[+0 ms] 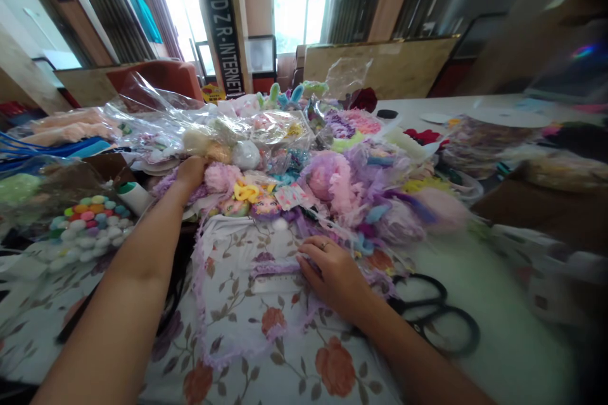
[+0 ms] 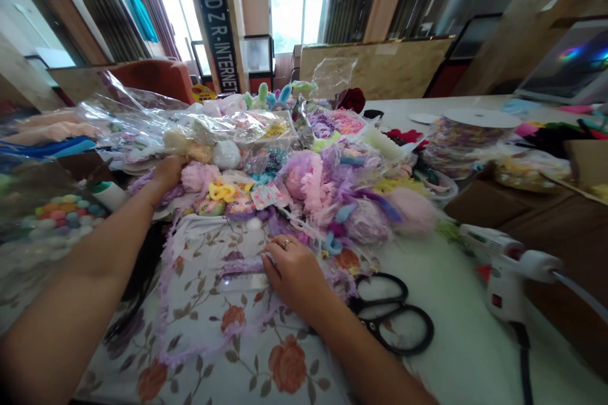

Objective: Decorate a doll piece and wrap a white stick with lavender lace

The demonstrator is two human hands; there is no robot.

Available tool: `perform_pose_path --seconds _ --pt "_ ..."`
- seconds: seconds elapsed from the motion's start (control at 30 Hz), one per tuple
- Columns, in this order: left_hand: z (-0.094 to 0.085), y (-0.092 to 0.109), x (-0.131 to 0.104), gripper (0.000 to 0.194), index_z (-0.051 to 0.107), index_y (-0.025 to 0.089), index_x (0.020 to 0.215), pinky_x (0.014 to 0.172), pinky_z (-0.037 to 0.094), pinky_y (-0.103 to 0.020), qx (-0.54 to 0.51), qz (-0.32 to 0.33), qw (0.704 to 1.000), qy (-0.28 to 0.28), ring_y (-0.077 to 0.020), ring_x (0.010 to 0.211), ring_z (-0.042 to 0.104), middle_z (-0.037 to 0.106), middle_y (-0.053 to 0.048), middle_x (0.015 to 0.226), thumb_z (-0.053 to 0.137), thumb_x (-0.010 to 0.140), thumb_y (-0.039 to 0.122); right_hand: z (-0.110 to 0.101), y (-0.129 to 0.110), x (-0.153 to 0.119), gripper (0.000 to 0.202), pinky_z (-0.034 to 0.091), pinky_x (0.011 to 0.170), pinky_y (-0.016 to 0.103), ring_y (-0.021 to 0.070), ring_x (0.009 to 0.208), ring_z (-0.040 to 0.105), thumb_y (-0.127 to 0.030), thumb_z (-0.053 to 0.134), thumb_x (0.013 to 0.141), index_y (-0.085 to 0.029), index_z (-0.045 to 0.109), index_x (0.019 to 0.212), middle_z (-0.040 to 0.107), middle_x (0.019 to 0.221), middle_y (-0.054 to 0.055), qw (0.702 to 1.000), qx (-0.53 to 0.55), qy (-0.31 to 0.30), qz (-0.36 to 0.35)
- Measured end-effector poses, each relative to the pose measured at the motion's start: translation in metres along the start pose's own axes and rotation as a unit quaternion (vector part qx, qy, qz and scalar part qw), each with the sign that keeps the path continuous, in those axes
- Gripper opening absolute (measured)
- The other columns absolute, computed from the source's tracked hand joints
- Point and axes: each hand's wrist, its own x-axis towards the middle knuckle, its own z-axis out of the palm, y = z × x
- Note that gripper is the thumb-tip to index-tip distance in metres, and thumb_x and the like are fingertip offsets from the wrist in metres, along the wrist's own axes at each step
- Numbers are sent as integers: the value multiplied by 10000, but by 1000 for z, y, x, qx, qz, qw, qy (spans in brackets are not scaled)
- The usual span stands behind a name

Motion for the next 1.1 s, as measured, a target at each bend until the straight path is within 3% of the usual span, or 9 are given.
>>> perform_pose_path --seconds 0.13,0.2,0.33,0.5,0.7,0.87,0.97,1.03,1.1 --pt "-4 -5 -4 455 653 58 1007 797 419 -375 29 -61 993 95 -318 972 600 661 -224 1047 285 910 307 -1 -1 0 183 514 753 342 210 824 617 -185 478 912 -155 652 862 656 871 98 1000 -7 -7 -4" --pt "-6 -4 -8 464 634 59 1032 816 408 -382 38 -60 990 125 -315 997 584 647 -220 1072 252 928 300 -1 -2 0 186 509 749 338 210 822 616 -187 475 914 -157 648 851 655 867 97 1000 -17 -14 0" --pt "-5 4 -18 425 614 113 1031 913 361 -400 59 38 983 167 -314 1105 523 624 -187 1098 248 951 313 -2 -3 2 220 492 732 319 195 792 616 -174 441 929 -166 639 833 659 835 83 999 -42 -30 11" --pt "-8 24 -23 407 602 152 996 939 337 -438 59 144 973 169 -322 1093 523 618 -176 1038 251 969 355 -2 -3 2 264 468 700 297 182 753 609 -177 414 948 -166 635 804 659 788 72 997 -71 -40 7" --pt "-22 59 -29 338 597 197 879 958 342 -450 -37 215 952 214 -287 1032 555 628 -132 921 306 966 345 0 -4 2 251 447 708 304 194 768 611 -162 430 942 -158 645 812 672 801 74 992 -109 -58 7" --pt "-40 95 -46 394 605 194 930 966 350 -471 -57 226 941 243 -289 1078 547 624 -130 986 270 977 395 3 -3 1 238 448 712 299 195 780 620 -149 443 934 -153 659 834 682 820 85 991 -119 -59 6" --pt "-57 123 -62 335 619 225 955 968 375 -477 -114 277 921 250 -281 1088 558 622 -85 977 355 958 432 3 -3 1 230 468 719 301 199 784 631 -146 447 927 -155 661 842 695 831 88 993 -102 -51 1" --pt "-67 143 -78 295 634 239 943 966 393 -484 -161 315 898 262 -272 1068 568 620 -67 987 416 942 439 0 -3 1 221 493 735 314 208 812 644 -157 442 933 -158 661 902 705 856 91 998 -67 -16 3" --pt "-74 161 -97 233 654 248 953 973 403 -482 -227 338 870 278 -267 1070 566 612 -63 1005 499 916 419 -6 -4 3 207 515 785 342 220 879 654 -179 447 939 -168 643 1002 712 921 99 997 -28 66 7"
